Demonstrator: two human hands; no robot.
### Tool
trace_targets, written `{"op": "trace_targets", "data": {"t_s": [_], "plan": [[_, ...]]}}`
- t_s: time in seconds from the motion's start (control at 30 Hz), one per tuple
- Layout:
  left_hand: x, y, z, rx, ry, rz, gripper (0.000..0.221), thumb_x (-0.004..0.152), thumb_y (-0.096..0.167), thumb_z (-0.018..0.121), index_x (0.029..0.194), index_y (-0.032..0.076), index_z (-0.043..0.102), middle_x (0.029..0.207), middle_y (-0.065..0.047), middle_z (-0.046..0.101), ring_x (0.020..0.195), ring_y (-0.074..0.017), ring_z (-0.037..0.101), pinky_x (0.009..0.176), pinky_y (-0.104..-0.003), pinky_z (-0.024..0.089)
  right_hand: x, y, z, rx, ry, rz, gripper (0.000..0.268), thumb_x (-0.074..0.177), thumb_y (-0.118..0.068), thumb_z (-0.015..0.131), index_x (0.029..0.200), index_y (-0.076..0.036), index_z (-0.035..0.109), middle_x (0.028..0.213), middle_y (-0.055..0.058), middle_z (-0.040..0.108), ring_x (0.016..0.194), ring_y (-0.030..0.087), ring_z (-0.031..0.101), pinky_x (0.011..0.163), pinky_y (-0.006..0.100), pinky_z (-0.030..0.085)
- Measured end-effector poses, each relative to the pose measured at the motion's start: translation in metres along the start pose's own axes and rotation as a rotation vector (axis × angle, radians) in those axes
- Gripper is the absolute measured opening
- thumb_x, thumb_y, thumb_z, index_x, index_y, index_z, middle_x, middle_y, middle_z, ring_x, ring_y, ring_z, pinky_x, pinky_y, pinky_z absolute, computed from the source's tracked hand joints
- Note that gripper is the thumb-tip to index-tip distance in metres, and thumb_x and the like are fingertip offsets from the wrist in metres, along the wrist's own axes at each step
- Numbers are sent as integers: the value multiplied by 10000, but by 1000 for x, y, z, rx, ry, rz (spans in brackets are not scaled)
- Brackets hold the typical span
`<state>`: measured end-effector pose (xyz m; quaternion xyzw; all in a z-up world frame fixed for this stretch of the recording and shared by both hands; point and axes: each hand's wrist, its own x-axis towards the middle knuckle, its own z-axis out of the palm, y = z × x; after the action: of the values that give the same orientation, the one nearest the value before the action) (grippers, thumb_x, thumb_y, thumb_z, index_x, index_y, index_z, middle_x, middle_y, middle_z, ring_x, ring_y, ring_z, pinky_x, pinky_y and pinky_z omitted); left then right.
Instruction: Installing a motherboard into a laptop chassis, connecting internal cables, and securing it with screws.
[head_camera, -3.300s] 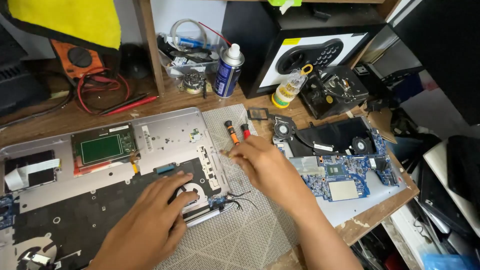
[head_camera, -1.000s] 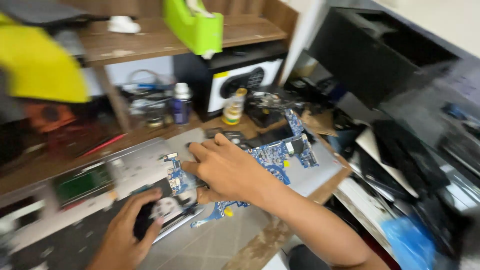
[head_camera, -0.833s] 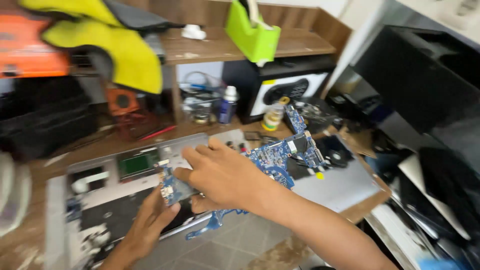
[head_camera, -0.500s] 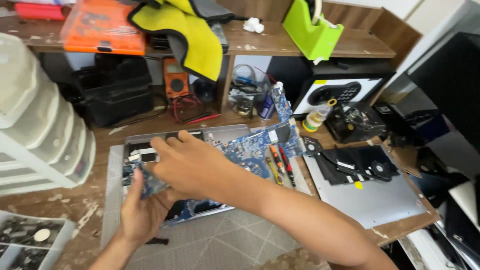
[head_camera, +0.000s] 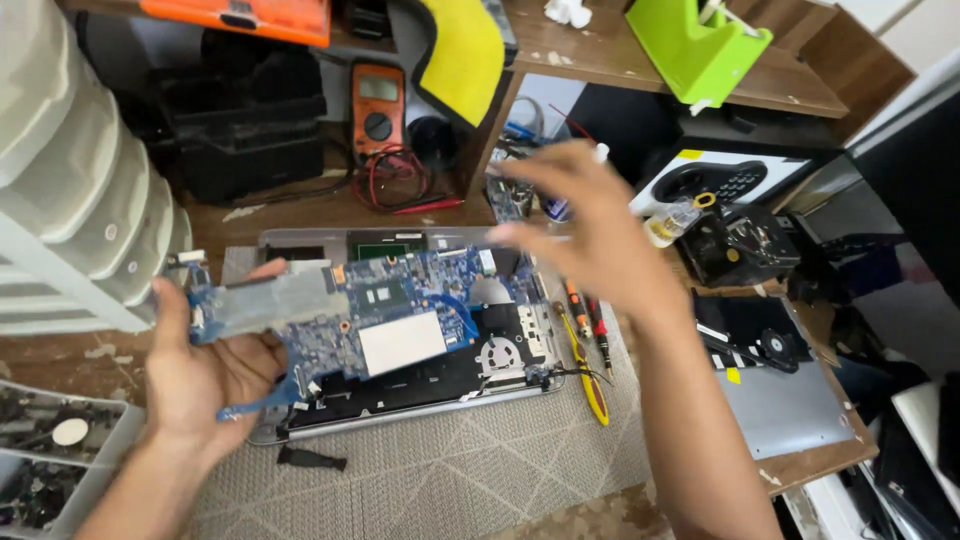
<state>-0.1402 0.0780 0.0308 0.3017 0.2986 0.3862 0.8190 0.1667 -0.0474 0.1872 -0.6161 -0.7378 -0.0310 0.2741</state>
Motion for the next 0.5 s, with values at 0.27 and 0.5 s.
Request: {"op": "trace_targets", "data": {"t_s": [0.27,0.5], "plan": [[4,9,0,-124,-24,-3,824,983,744,376,1257,56,739,894,-46,784,455,28,587,446,-91,503,-74,87,49,552,22,736,650,947,-438,532,1450,-27,506,1173,111,671,881,173,678,819,297,538],[11,-6,-9,-75,126,-52,935,901,842,388,1260,39,705,881,-136,755,645,-143,703,743,-291,584,-98,112,96,952,178,690,504,943,-106,685,1415,16,561,743,46,635,501,67,522,451,157,430]]}}
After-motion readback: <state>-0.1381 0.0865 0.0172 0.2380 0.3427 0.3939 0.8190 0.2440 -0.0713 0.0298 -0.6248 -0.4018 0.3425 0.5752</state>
